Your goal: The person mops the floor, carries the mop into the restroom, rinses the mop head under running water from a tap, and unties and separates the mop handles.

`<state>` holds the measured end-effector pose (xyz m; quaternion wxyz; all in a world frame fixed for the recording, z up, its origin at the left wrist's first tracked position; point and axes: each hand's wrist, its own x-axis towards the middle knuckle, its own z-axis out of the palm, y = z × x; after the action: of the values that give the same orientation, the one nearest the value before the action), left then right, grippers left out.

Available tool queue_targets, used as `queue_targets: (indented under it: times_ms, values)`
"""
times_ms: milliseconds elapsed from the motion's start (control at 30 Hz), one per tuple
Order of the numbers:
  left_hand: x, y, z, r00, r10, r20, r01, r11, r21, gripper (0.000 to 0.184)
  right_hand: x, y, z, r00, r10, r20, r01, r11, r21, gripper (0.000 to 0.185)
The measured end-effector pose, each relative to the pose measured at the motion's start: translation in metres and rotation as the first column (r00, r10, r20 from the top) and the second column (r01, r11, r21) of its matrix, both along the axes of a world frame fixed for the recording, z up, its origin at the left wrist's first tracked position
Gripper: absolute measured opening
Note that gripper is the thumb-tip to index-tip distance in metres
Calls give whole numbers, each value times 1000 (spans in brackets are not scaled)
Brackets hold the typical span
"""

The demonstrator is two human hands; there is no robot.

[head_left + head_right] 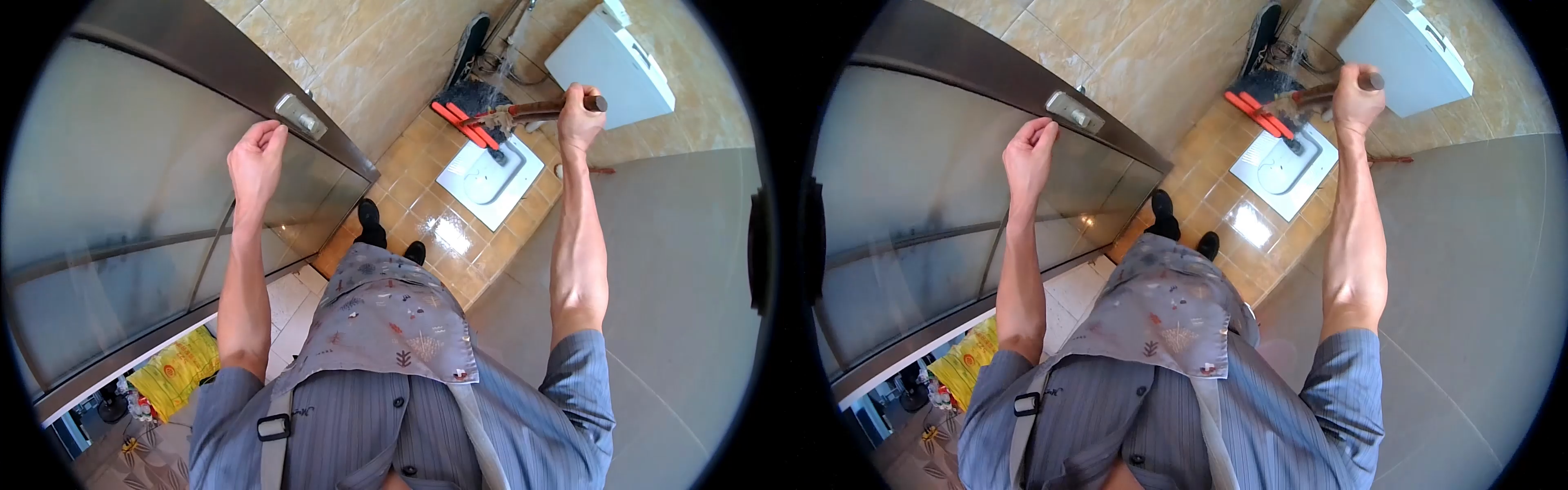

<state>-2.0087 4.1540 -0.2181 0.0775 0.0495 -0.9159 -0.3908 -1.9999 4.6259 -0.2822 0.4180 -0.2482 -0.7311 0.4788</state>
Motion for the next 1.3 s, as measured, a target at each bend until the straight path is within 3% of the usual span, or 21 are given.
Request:
queue_targets:
  times_ms: [100,333,500,633,700,800,900,1033,1100,1233,1300]
  values:
    - [1,-1,2,1000,-22,6,22,1000,14,27,-2,-1,-4,1000,-13,-9,14,996,83,20]
    - [29,2,-19,989,-150,0,150,989,-1,25,-2,0,-4,1000,6,-9,-5,999,39,21]
    - [69,3,-63,925,-260,278,258,965,41,27,-6,-1,0,999,-14,-47,16,998,54,21]
    - [102,-24,-141,816,-370,444,405,914,17,30,-8,0,-3,1000,-11,-16,12,998,63,21]
    - [127,-48,-198,720,-386,577,365,917,159,34,-9,1,-5,999,-22,-30,23,999,47,21]
    - [182,-93,-266,543,-178,821,127,983,129,30,-7,3,-4,999,-28,-45,31,997,75,21]
    - [217,-121,-259,334,-99,937,-3,994,106,23,-7,9,-6,997,-54,-51,58,995,83,21]
    - [236,-137,-254,383,-14,924,-81,995,49,23,-4,14,-5,995,-73,-62,77,995,60,21]
    - [235,-135,-256,384,25,923,-235,969,71,22,-7,16,-3,997,-65,-44,67,996,58,21]
    - [219,-121,-271,471,-57,880,-217,960,179,24,-14,18,2,996,-69,-54,72,996,56,21]
    - [209,-112,-287,576,-116,809,-193,943,272,26,-12,14,7,997,-71,-30,73,996,45,21]
